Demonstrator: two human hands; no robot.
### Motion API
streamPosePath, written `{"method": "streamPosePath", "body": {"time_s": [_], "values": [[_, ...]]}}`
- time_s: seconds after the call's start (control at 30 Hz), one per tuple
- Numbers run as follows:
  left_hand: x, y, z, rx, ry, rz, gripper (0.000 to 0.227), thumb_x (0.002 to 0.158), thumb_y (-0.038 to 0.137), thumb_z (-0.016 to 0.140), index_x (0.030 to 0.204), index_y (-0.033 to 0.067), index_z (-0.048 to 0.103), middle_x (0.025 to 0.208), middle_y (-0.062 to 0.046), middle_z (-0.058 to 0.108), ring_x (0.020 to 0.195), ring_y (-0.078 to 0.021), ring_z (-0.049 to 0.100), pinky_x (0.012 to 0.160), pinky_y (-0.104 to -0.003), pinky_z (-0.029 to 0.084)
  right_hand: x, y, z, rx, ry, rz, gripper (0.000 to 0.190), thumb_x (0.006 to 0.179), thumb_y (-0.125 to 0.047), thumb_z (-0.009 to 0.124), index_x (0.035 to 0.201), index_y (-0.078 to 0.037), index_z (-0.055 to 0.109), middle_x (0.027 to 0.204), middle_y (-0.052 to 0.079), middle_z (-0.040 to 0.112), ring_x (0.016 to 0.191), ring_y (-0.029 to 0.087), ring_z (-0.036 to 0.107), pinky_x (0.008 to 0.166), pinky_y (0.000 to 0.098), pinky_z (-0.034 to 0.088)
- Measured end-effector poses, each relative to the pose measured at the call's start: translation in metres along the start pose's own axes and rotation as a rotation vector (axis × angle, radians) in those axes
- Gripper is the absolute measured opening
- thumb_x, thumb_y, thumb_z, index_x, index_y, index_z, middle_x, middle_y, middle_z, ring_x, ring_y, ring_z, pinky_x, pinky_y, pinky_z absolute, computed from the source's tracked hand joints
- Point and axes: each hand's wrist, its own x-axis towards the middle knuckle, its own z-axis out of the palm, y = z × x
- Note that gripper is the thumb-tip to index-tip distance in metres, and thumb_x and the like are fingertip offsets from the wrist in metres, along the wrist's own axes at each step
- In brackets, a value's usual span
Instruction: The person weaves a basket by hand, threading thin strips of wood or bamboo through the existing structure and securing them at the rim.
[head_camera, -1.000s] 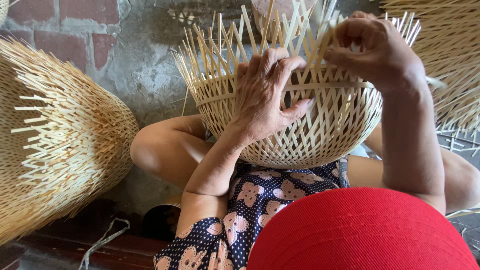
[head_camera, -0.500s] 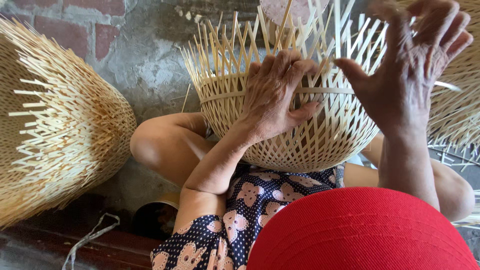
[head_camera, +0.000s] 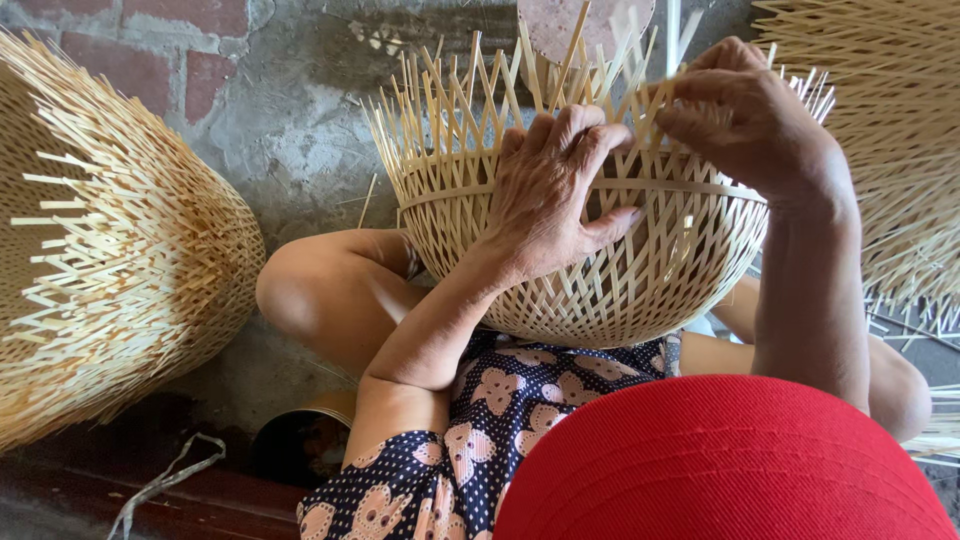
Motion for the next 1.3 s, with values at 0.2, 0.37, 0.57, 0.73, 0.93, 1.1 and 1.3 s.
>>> {"method": "streamPosePath", "body": {"time_s": [0.2, 0.37, 0.57, 0.73, 0.93, 1.1, 1.3], "values": [[0.001, 0.002, -0.001, -0.009, 0.003, 0.004, 0.081, 0.068, 0.047, 0.094, 0.129, 0.0170, 0.049, 0.118, -0.003, 0.043, 0.108, -0.0216, 0.045, 0.091, -0.044, 0.034, 0.006, -0.006, 0.004, 0.264, -0.019, 0.174, 0.022, 0.095, -0.023, 0.078, 0.105, -0.004, 0.074, 0.103, 0.006, 0.056, 0.099, 0.018, 0.053, 0.084, 0.0342, 0.044], [-0.001, 0.002, -0.002, 0.015, 0.005, 0.016, 0.078, 0.071, 0.046, 0.094, 0.129, 0.0187, 0.049, 0.120, -0.003, 0.044, 0.110, -0.0215, 0.046, 0.090, -0.044, 0.033, -0.003, -0.022, 0.003, 0.934, 0.099, 0.189, 0.022, 0.086, -0.025, 0.082, 0.096, -0.011, 0.069, 0.100, -0.003, 0.062, 0.095, 0.010, 0.057, 0.085, 0.0240, 0.047], [0.000, -0.001, 0.004, 0.031, 0.014, 0.021, 0.076, 0.071, 0.048, 0.092, 0.126, 0.0187, 0.049, 0.119, -0.004, 0.043, 0.109, -0.0220, 0.046, 0.091, -0.045, 0.034, 0.008, -0.041, 0.002, -0.681, 0.215, -0.229, 0.030, 0.086, -0.036, 0.085, 0.102, -0.012, 0.080, 0.100, 0.007, 0.061, 0.093, 0.026, 0.057, 0.084, 0.0359, 0.049], [-0.001, -0.002, 0.006, 0.018, 0.009, 0.008, 0.078, 0.070, 0.052, 0.091, 0.125, 0.0175, 0.049, 0.119, -0.004, 0.042, 0.110, -0.0220, 0.045, 0.091, -0.044, 0.035, 0.021, -0.041, 0.002, -0.044, -0.010, 0.217, 0.036, 0.094, -0.042, 0.080, 0.102, -0.007, 0.075, 0.104, 0.011, 0.054, 0.090, 0.026, 0.049, 0.075, 0.0427, 0.044], [-0.004, -0.008, 0.014, -0.092, 0.071, 0.050, 0.087, 0.073, 0.047, 0.095, 0.135, 0.0152, 0.044, 0.124, -0.006, 0.049, 0.110, -0.0224, 0.050, 0.094, -0.043, 0.039, 0.006, -0.051, 0.011, 0.189, 0.211, 0.010, 0.041, 0.090, -0.042, 0.085, 0.115, -0.013, 0.071, 0.120, 0.008, 0.059, 0.118, 0.022, 0.054, 0.099, 0.0402, 0.050], [-0.009, -0.020, 0.013, -0.292, 0.131, 0.041, 0.084, 0.078, 0.028, 0.095, 0.139, 0.0101, 0.040, 0.126, -0.006, 0.055, 0.118, -0.0221, 0.057, 0.109, -0.041, 0.043, -0.006, -0.062, 0.015, -0.521, 0.502, -0.218, 0.048, 0.088, -0.040, 0.091, 0.121, -0.008, 0.076, 0.134, 0.017, 0.052, 0.134, 0.032, 0.037, 0.112, 0.0519, 0.033], [-0.014, -0.022, 0.018, -0.398, 0.192, 0.019, 0.072, 0.087, 0.019, 0.093, 0.137, 0.0101, 0.042, 0.128, -0.008, 0.055, 0.126, -0.0214, 0.057, 0.114, -0.033, 0.048, -0.009, -0.042, 0.025, -0.593, 0.210, -0.201, 0.021, 0.100, -0.026, 0.075, 0.119, -0.018, 0.078, 0.127, 0.006, 0.055, 0.126, 0.028, 0.040, 0.113, 0.0399, 0.032]]}}
